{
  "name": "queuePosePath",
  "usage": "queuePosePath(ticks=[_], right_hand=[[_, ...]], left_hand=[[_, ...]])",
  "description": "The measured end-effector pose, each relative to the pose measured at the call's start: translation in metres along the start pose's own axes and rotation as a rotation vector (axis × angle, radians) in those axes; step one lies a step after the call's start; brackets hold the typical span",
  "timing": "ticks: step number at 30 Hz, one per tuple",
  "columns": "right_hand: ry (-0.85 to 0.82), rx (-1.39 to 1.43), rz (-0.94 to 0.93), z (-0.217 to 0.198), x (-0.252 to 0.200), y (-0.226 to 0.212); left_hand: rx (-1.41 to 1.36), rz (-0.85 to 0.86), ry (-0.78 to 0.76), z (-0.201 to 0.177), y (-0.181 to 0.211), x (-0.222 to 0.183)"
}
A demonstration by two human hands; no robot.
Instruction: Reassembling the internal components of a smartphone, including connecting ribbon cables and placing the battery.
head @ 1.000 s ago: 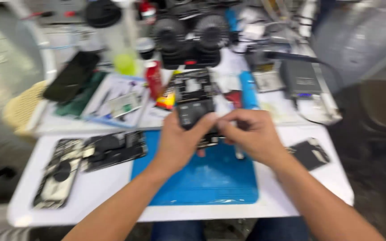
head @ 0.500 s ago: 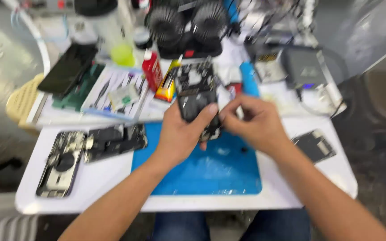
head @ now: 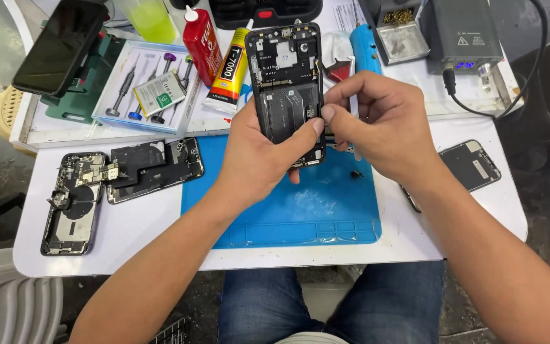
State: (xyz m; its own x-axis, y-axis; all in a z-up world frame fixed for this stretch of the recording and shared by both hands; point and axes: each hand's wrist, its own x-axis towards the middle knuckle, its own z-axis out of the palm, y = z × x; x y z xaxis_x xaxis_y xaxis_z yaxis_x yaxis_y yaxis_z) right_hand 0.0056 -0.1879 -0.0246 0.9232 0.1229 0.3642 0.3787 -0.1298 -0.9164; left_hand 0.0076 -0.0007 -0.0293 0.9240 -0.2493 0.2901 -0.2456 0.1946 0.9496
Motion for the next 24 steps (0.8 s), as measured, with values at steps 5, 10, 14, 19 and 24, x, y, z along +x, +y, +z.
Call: queuePosePath(ticks=[5, 10, 14, 19, 24], right_hand=[[-0.029, -0.088, 0.002, 0.0, -0.002, -0.008], [0.011, -0.062, 0.014, 0.001, -0.003, -0.005], [0.011, -0.046, -0.011, 0.001, -0.003, -0.004], [0.02, -0.083, -0.048, 0.001, -0.002, -0.005], [0.056, -0.129, -0.043, 0.001, -0.003, -0.003]], left_hand=[[0.114, -0.205, 0.04, 0.003, 0.013, 0.0], [0.167, -0.19, 0.039, 0.005, 0.013, -0.001], [0.146, -0.228, 0.057, 0.007, 0.013, -0.002], [0.198, -0.239, 0.051, 0.008, 0.012, -0.002], [0.219, -0.25, 0.034, 0.009, 0.015, -0.003]])
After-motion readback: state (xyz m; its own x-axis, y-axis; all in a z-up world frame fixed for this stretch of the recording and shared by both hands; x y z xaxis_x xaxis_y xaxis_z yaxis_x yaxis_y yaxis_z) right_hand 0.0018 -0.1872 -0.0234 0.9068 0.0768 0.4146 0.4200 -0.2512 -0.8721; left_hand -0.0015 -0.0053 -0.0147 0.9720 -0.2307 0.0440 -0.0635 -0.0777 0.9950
